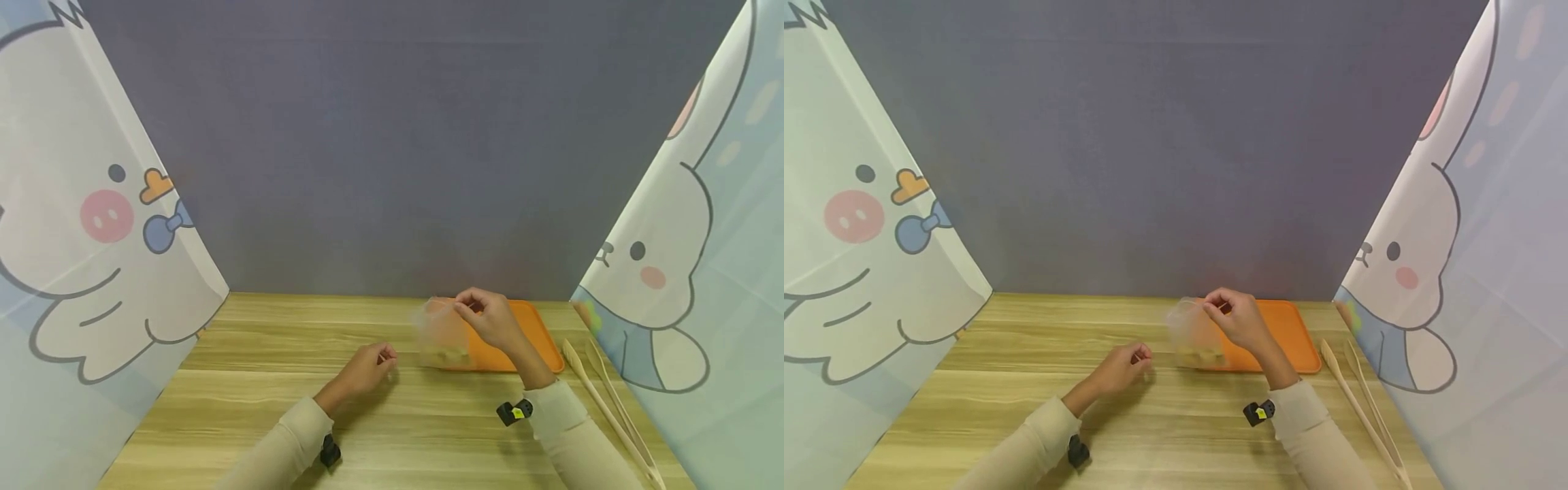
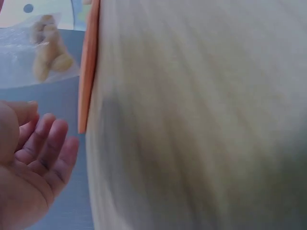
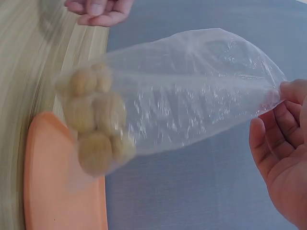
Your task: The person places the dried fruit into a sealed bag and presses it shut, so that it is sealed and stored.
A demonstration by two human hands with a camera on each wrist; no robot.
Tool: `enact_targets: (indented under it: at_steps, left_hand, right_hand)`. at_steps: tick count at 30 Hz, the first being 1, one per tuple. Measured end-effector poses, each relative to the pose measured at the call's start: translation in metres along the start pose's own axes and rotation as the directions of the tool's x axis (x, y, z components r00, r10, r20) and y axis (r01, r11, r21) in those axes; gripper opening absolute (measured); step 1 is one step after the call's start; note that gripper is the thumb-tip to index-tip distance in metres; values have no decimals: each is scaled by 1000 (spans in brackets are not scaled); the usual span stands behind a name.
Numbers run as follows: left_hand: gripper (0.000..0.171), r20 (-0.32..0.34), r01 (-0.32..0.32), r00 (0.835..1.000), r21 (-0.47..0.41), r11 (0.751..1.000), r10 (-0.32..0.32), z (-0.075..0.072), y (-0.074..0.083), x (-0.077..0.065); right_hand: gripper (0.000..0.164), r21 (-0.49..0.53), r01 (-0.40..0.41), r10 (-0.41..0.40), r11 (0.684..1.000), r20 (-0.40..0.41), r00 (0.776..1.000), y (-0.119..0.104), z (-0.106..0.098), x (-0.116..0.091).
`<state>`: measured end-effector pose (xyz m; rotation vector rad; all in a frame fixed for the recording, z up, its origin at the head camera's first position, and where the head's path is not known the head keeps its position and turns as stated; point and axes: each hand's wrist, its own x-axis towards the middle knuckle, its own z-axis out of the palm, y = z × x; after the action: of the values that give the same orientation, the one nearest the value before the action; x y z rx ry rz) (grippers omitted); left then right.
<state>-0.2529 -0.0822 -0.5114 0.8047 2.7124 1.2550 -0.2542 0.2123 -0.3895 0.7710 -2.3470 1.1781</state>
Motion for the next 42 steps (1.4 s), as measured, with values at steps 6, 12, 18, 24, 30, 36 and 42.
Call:
enact_targets:
  at_steps: [6, 12, 18, 24, 30, 36, 42]
  left_hand:
    - [18, -114, -85, 990, -4, 996, 84, -13, 11, 9]
    - [35, -145, -135, 981, -30, 990, 129, -25, 27, 18]
    - [45, -180, -151, 973, -28, 988, 143, -29, 39, 22]
    - [35, -195, -168, 967, -20, 986, 161, -29, 46, 24]
    - [21, -203, -180, 962, 30, 983, 182, -28, 50, 28]
    - [9, -261, -213, 940, 60, 975, 221, -27, 52, 29]
    - [5, -324, -265, 902, 105, 959, 285, -31, 58, 29]
  right_hand:
    - [7, -16, -16, 16, 1000, 12, 1000, -2, 0, -1]
    - [7, -8, 1, -1, 1000, 3, 1000, -5, 5, -2]
    - [8, -25, 21, -21, 999, 5, 1000, -6, 8, -2]
    - [6, -41, 23, -22, 999, 9, 1000, -6, 11, -1]
    - [6, -39, 15, -15, 999, 12, 1000, -7, 12, -2]
    - [7, -34, -9, 10, 999, 15, 1000, -4, 11, -5]
    - [5, -53, -52, 53, 997, 17, 998, 4, 12, -9]
